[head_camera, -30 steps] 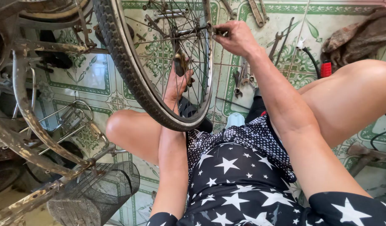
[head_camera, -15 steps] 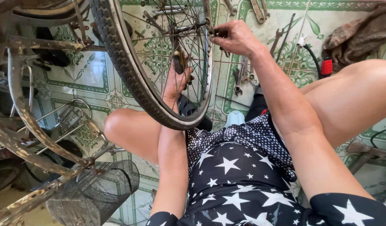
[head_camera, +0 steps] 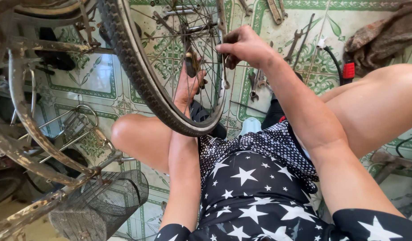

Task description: The person works on the spokes and hub of a bicycle wheel using a wrench, turning the wheel and manipulating individual spokes by hand.

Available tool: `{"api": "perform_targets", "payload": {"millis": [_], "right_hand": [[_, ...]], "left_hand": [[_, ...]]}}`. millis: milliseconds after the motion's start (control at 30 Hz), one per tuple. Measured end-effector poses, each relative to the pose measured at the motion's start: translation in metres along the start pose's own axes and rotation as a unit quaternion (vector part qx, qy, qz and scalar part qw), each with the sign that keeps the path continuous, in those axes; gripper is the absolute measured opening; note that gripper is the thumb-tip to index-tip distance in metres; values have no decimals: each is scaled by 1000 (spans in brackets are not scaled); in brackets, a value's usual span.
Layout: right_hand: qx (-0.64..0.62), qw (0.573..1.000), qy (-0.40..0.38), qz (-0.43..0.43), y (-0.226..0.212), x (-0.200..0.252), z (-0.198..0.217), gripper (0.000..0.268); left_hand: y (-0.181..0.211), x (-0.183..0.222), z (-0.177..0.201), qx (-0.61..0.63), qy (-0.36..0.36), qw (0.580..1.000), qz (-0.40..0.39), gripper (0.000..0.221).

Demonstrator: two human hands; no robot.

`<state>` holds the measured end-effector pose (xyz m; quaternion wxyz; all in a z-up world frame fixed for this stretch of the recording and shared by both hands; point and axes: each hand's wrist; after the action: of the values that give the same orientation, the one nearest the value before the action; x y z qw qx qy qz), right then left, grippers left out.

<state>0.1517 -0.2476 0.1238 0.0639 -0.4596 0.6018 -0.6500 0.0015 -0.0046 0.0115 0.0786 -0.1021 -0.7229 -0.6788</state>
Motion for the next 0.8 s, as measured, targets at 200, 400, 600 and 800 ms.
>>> {"api": "perform_targets", "payload": {"millis": [200,400,600,800], "right_hand": [[-193,981,10,-12,8,-14,-12,27],[-221,975,-26,1,12,-11,-17,26],[166,985,2,36,39,2,-14,22],[367,910,152,115,80,-22,26,26]], "left_hand": [[5,-5,-10,-27,57,996,64,60],[12,2,-19,-210,79,969,-105,42],[7,-4,-16,-73,67,995,-24,49],[-13,-9,-2,-82,13,996,-28,50]]}}
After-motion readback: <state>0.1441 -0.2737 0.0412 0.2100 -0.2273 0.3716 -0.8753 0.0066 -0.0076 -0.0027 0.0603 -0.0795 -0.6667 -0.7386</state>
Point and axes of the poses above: each hand's wrist, its own x-axis away from the middle knuckle, its own z-axis out of the back of the hand, y = z × x, and after that the axes turned 7 degrees about -y, right-handed
